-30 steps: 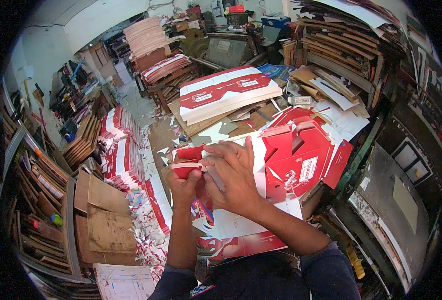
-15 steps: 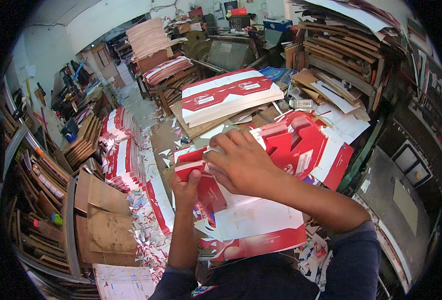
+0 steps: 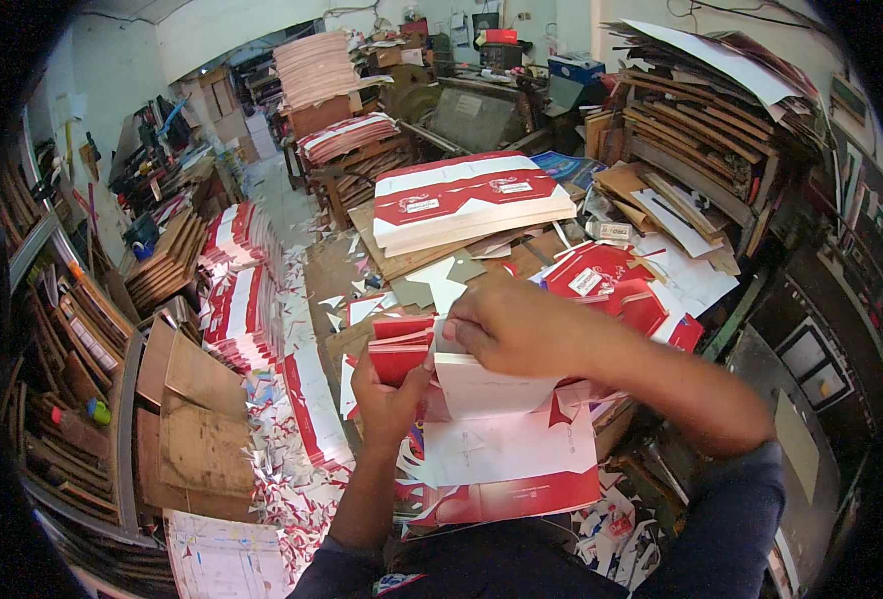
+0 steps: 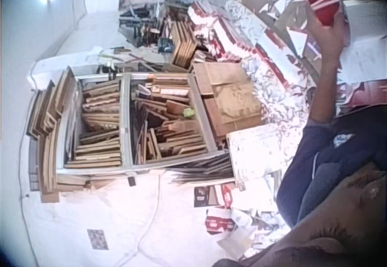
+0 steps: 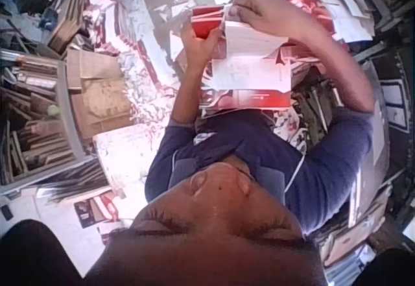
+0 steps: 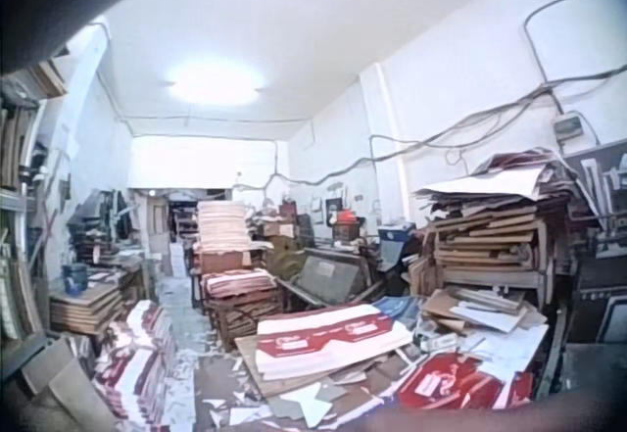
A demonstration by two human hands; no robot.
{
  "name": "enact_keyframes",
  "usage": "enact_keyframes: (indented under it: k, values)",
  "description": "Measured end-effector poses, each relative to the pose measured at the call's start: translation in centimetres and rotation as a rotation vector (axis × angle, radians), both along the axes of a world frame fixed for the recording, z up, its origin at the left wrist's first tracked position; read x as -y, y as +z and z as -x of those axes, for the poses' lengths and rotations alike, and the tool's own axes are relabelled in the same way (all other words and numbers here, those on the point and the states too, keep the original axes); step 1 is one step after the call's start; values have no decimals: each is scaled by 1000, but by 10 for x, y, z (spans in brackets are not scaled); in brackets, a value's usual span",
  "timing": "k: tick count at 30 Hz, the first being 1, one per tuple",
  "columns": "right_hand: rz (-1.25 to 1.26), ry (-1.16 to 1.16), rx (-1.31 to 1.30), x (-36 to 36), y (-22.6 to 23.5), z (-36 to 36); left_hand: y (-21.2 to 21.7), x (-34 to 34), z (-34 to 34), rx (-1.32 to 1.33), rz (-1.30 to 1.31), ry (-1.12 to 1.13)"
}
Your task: The person folds and assembles red and white cardboard boxes by hand. They manipulate the flat sheets, folding along pre-scored lines and tucking flaps into slots to form the box structure. The person works continuously on a single unit, folding sides and securing the shape.
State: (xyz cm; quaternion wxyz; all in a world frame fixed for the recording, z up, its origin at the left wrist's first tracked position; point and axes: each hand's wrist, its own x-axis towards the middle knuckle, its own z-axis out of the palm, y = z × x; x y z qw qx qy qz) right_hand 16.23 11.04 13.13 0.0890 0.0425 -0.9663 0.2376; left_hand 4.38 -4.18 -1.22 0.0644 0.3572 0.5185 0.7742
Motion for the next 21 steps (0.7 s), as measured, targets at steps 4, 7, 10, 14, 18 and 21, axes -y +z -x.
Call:
enact_keyframes:
  k: [4,7,10,14,18,21]
  values:
    - [-36,32,304,4,25,14,-5,7,1,64,-8,-74]
    - [55,97,240,-9,3,28,-12,5,5,50,-46,-103]
    - [179,141,186,-15,-18,34,-10,4,6,35,-76,-149]
    - [352,62,357,-8,-17,31,-8,11,10,33,-38,-186]
    - [333,23,377,-6,-21,27,-11,11,13,86,25,-214]
    - [396,-54,436,0,-20,26,-5,10,9,85,-111,-242]
